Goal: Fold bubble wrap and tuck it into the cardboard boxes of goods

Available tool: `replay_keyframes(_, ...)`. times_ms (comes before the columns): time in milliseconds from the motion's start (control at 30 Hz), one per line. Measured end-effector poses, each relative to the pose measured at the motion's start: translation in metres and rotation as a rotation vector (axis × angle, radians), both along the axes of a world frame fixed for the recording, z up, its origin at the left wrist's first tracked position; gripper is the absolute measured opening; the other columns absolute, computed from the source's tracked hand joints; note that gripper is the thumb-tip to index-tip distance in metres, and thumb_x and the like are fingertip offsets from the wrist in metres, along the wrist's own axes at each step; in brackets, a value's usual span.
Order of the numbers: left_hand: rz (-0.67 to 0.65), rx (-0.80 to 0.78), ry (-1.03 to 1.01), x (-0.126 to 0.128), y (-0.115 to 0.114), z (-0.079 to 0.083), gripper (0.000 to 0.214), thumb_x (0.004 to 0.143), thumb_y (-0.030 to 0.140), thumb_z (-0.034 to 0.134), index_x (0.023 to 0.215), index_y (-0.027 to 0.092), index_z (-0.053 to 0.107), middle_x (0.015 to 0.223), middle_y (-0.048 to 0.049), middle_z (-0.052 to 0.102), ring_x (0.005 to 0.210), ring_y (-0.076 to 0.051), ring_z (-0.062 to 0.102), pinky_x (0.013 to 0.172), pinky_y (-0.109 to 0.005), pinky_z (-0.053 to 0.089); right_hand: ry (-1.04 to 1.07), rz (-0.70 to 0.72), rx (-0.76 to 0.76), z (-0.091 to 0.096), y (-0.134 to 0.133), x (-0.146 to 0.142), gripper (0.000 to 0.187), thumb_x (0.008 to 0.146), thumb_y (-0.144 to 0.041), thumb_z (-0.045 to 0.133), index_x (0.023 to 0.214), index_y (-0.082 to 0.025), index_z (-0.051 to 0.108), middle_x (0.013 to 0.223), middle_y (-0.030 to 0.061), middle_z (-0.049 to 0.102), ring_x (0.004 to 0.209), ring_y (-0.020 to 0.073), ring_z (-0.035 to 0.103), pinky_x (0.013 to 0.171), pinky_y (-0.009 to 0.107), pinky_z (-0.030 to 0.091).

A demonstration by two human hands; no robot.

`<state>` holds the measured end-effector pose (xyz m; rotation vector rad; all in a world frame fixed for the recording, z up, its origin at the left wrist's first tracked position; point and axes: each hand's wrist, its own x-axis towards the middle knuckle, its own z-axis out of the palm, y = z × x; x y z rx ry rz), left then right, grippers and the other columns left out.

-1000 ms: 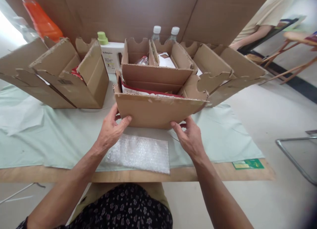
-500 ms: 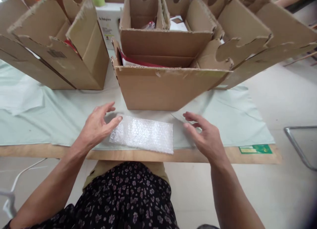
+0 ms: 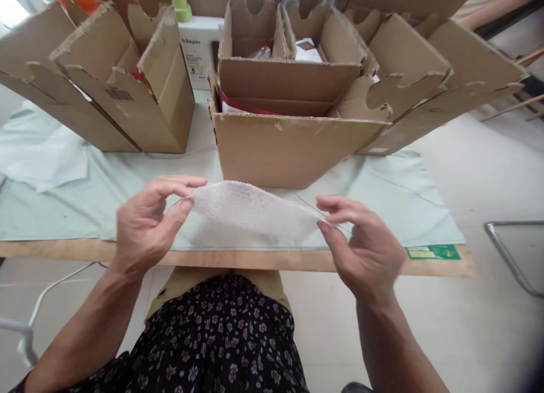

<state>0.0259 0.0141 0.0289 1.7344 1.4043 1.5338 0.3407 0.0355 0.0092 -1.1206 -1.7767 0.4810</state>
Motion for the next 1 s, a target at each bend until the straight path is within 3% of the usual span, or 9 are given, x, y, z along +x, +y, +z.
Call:
replay_keyframes(100,-0.164,0.117,-0.032,-0.012,-0.016,0.016,0.012,0.092,0.018,0.067,0.096,0.026,0.074,0.118,-0.0014,0.08,0.119,-0.029,0.073,0.107,-0.054,0.056,-0.048,0.154,0.053,0.021,-0.02,0.003,0.024,0.091,-0.011,0.066,0.101,-0.032,0.063,0.122,0.0037,0.076,0.111,0.027,0.073,0.092,0.05,0.061)
replay_keyframes(200,-0.449,-0.157,0.122,-0.035,-0.028,0.009,0.015,0.094,0.033,0.064,0.101,0.03,0.077,0.117,-0.0052,0.081,0.119,-0.033,0.073,0.11,-0.062,0.054,-0.216,0.397,0.004,0.014,-0.033,0.003,0.026,0.092,-0.008,0.06,0.102,-0.031,0.064,0.115,0.0011,0.079,0.106,0.0232,0.076,0.088,0.043,0.061)
replay_keyframes(267,-0.547,-0.348,0.199,-0.046,-0.032,-0.004,0.023,0.095,0.04,0.061,0.108,0.031,0.077,0.113,-0.0076,0.082,0.113,-0.033,0.076,0.108,-0.058,0.057,-0.327,0.495,-0.068,0.0,-0.037,0.005,0.023,0.095,-0.015,0.062,0.112,-0.029,0.065,0.116,0.0034,0.079,0.106,0.0229,0.076,0.089,0.042,0.061)
replay_keyframes(400,-0.303,-0.383,0.308,-0.04,-0.034,-0.022,0.022,0.095,0.04,0.063,0.102,0.025,0.078,0.099,-0.0071,0.081,0.093,-0.025,0.077,0.082,-0.037,0.065,-0.396,0.468,-0.179,-0.016,-0.043,0.016,0.056,0.096,-0.043,0.069,0.147,-0.025,0.053,0.135,0.0121,0.071,0.12,0.0282,0.07,0.098,0.047,0.059)
replay_keyframes(467,-0.217,-0.277,0.377,-0.026,-0.031,-0.023,0.016,0.096,0.032,0.063,0.1,0.023,0.076,0.095,-0.0051,0.08,0.09,-0.021,0.076,0.08,-0.033,0.063,-0.335,0.415,-0.148,-0.012,-0.041,0.014,0.055,0.1,-0.043,0.064,0.151,-0.027,0.051,0.138,0.0115,0.069,0.127,0.0284,0.066,0.103,0.048,0.057)
replay_keyframes(600,-0.23,-0.049,0.581,0.006,-0.016,-0.031,0.029,0.101,0.019,0.054,0.124,0.018,0.071,0.133,-0.0132,0.074,0.128,-0.026,0.068,0.109,-0.046,0.055,-0.4,0.305,-0.052,-0.007,-0.024,-0.029,0.046,0.104,-0.031,0.055,0.15,-0.027,0.052,0.15,0.0111,0.061,0.14,0.0281,0.057,0.116,0.052,0.049)
replay_keyframes(767,-0.209,-0.243,0.924,0.023,0.001,-0.071,0.055,0.102,0.031,0.052,0.153,0.01,0.048,0.165,-0.0231,0.044,0.157,-0.038,0.038,0.127,-0.06,0.032,-0.71,0.367,-0.055,-0.044,0.005,-0.086,0.053,0.105,-0.033,0.051,0.153,-0.01,0.05,0.161,0.0189,0.05,0.152,0.0328,0.044,0.12,0.053,0.044)
replay_keyframes(900,-0.154,-0.304,1.012,0.018,-0.003,-0.093,0.065,0.103,0.046,0.052,0.158,0.012,0.041,0.171,-0.025,0.031,0.161,-0.044,0.026,0.128,-0.067,0.02,-0.831,0.218,-0.023,-0.075,0.001,-0.053,0.063,0.106,-0.049,0.048,0.157,-0.013,0.045,0.164,0.0175,0.046,0.153,0.0343,0.042,0.124,0.055,0.035)
replay_keyframes(1000,-0.142,-0.299,0.993,0.017,-0.006,-0.097,0.065,0.104,0.049,0.049,0.159,0.016,0.038,0.174,-0.022,0.027,0.162,-0.043,0.021,0.129,-0.067,0.015,-0.872,0.033,-0.01,-0.077,-0.015,-0.01,0.064,0.109,-0.05,0.04,0.164,-0.018,0.034,0.163,0.0171,0.048,0.15,0.0343,0.046,0.122,0.056,0.034)
